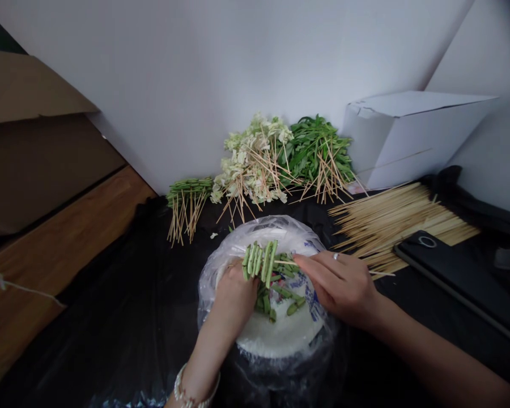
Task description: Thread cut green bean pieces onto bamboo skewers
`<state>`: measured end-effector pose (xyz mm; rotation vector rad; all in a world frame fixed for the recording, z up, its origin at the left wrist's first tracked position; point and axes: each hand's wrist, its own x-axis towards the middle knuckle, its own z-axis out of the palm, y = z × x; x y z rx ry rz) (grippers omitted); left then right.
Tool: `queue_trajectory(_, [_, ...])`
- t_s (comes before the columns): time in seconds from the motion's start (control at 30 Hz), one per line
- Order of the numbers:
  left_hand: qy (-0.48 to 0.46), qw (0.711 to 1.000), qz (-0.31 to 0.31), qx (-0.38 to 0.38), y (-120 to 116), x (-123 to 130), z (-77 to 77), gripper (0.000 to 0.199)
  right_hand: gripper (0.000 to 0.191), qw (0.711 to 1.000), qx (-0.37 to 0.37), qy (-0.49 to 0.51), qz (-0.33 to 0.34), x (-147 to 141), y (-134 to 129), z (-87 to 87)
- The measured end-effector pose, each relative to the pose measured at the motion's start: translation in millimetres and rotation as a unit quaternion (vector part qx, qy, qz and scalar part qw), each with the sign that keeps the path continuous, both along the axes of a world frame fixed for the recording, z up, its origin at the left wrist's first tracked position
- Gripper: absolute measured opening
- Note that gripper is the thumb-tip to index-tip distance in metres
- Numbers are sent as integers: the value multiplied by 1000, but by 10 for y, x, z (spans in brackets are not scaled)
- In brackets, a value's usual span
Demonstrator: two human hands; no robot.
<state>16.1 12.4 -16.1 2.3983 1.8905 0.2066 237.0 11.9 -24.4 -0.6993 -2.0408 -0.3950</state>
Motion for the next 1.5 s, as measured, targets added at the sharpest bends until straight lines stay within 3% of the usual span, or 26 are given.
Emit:
queue_trajectory(0.37, [9,998,37,-54,-39,27,76,30,31,1000,-3,-6,0,5,9,-8])
queue_trajectory(0.47, [-39,998,33,-42,-31,5,64,28,33,1000,-6,3,7,6,11,-21])
queue_trajectory(0.57, [-145,988,32,-33,-43,-29,53,23,34,1000,-16,13,16,9,11,-34])
queue_trajectory(0.67, [-316,947,24,-58,-92,-49,80,18,34,999,-21,20,16,12,8,-37])
queue_trajectory(0.8, [-550,823,18,-140,-177,-52,190,16,35,999,-22,22,18,13,4,-32])
queue_trajectory(0.9, [-623,764,28,-163,-228,-67,262,12,33,999,-23,16,14,16,0,-32])
queue_trajectory(1.23, [-706,695,109,-77,-309,-192,205,19,32,1000,-17,-1,14,17,-6,-45])
queue_trajectory(1.5, [-718,683,132,-35,-302,-150,233,22,30,1000,-8,-13,4,13,-5,-42])
